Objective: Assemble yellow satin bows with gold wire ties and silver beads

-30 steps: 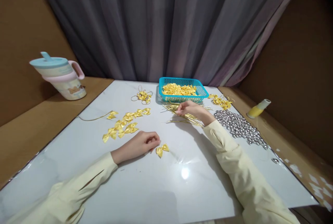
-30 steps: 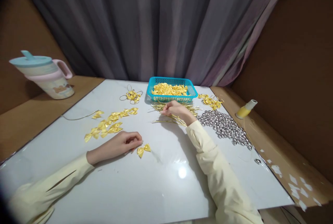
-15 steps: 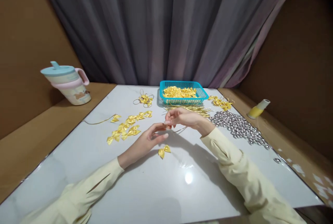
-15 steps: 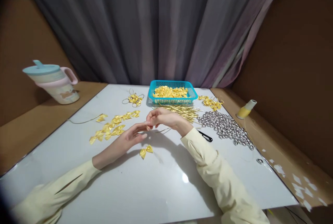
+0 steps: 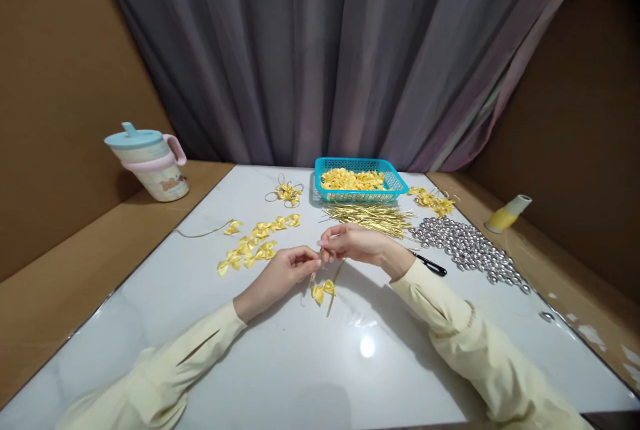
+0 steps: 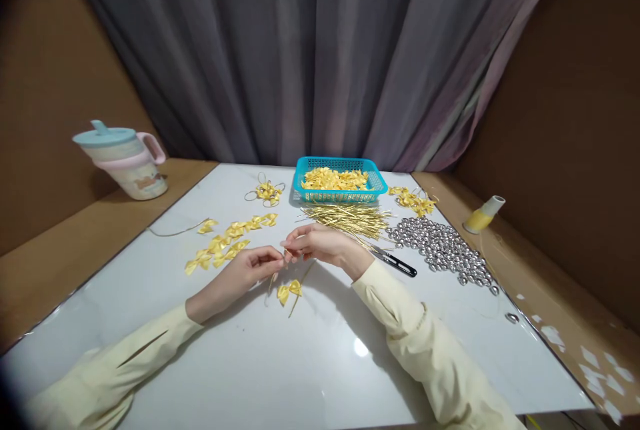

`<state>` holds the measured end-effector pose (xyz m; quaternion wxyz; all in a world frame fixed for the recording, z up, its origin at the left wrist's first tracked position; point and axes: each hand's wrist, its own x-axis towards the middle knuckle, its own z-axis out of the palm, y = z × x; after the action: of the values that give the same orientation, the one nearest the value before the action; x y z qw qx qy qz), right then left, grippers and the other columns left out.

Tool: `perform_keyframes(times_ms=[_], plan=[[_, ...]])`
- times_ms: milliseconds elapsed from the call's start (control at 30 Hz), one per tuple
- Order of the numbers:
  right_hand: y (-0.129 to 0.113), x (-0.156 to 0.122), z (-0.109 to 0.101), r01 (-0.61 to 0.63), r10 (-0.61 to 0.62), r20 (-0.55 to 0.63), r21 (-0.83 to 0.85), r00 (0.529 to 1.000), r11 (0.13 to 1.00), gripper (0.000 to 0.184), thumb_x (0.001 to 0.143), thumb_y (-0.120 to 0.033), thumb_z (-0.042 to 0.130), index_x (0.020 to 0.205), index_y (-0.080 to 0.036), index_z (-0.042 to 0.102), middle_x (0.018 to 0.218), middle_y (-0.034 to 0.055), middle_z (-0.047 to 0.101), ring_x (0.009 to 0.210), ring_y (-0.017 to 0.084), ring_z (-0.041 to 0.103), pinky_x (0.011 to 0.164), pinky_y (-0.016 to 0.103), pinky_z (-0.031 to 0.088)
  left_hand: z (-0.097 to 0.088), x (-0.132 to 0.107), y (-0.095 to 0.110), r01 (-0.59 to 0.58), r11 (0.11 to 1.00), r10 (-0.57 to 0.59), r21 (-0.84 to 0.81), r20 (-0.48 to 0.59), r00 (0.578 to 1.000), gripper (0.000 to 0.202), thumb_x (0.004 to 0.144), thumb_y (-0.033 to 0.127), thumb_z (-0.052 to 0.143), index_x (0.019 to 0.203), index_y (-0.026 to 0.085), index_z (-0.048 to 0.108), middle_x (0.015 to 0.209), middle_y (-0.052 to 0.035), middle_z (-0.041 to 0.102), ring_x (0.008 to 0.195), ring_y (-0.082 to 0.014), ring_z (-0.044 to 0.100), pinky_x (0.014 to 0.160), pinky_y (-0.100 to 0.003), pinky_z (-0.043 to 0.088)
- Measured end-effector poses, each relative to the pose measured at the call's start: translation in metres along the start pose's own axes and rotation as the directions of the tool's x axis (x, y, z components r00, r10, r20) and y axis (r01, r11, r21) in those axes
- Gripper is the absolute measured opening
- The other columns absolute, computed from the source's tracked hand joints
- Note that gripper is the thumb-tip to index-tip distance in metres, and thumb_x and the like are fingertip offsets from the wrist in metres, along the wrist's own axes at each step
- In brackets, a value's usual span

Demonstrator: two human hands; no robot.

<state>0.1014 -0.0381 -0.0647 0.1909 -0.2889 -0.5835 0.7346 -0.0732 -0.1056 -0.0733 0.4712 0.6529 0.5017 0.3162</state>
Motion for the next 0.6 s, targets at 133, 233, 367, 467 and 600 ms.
perform_keyframes(times_ms=[133,233,367,467,600], plan=[[0.005,-0.004,-0.004,-0.008,0.007,0.026,0.031,1.0,1.0,0.03,0.061,-0.034,0.074,0.077,-0.015,0.058,0.064,-0.0013,0.06,0.056,0.008,0.051,0.058,0.022,0.037,0.0,0.0,-0.001,0.02,1.0,-0.02,0.018,0.002,1.0,0.023,0.077,0.036,0.054,0.077,0.014,0.061,0.062,0.0017,0.052,0.057,-0.0109,0.043,0.054,-0.022,0.033],[0.008,-0.007,-0.008,-0.001,0.0,0.04,0.023,0.999,1.0,0.03,0.058,-0.027,0.075,0.081,-0.014,0.061,0.063,-0.0013,0.061,0.058,0.009,0.054,0.058,0.022,0.038,-0.001,0.001,0.0,0.039,0.999,-0.039,0.031,-0.004,0.999,0.024,0.078,0.037,0.054,0.075,0.014,0.06,0.06,0.0018,0.05,0.056,-0.0111,0.042,0.052,-0.022,0.032],[0.008,-0.016,-0.011,0.018,-0.019,-0.012,-0.054,1.0,0.998,0.021,0.063,-0.024,0.071,0.08,-0.013,0.065,0.064,0.001,0.065,0.058,0.01,0.056,0.06,0.023,0.039,-0.003,0.002,0.007,0.054,0.993,-0.054,0.103,0.003,0.999,0.028,0.077,0.041,0.055,0.073,0.014,0.061,0.063,-0.0001,0.054,0.059,-0.0126,0.045,0.054,-0.022,0.033],[0.007,-0.023,-0.012,0.053,-0.07,-0.106,-0.154,0.992,0.987,0.016,0.067,-0.027,0.068,0.077,-0.014,0.066,0.069,0.0012,0.067,0.057,0.008,0.055,0.059,0.022,0.037,-0.003,0.004,0.01,0.03,0.989,-0.034,0.143,0.021,0.999,0.028,0.078,0.041,0.053,0.074,0.014,0.062,0.067,-0.0004,0.057,0.064,-0.0131,0.047,0.059,-0.022,0.035],[0.007,-0.027,-0.014,0.11,-0.131,-0.198,-0.115,0.971,0.987,0.018,0.067,-0.03,0.069,0.077,-0.016,0.068,0.076,0.0014,0.068,0.061,0.008,0.057,0.058,0.021,0.035,-0.001,0.01,0.006,0.045,0.984,-0.054,0.171,0.048,0.997,0.029,0.077,0.044,0.055,0.072,0.016,0.062,0.06,0.0021,0.052,0.057,-0.0114,0.043,0.054,-0.021,0.033]])
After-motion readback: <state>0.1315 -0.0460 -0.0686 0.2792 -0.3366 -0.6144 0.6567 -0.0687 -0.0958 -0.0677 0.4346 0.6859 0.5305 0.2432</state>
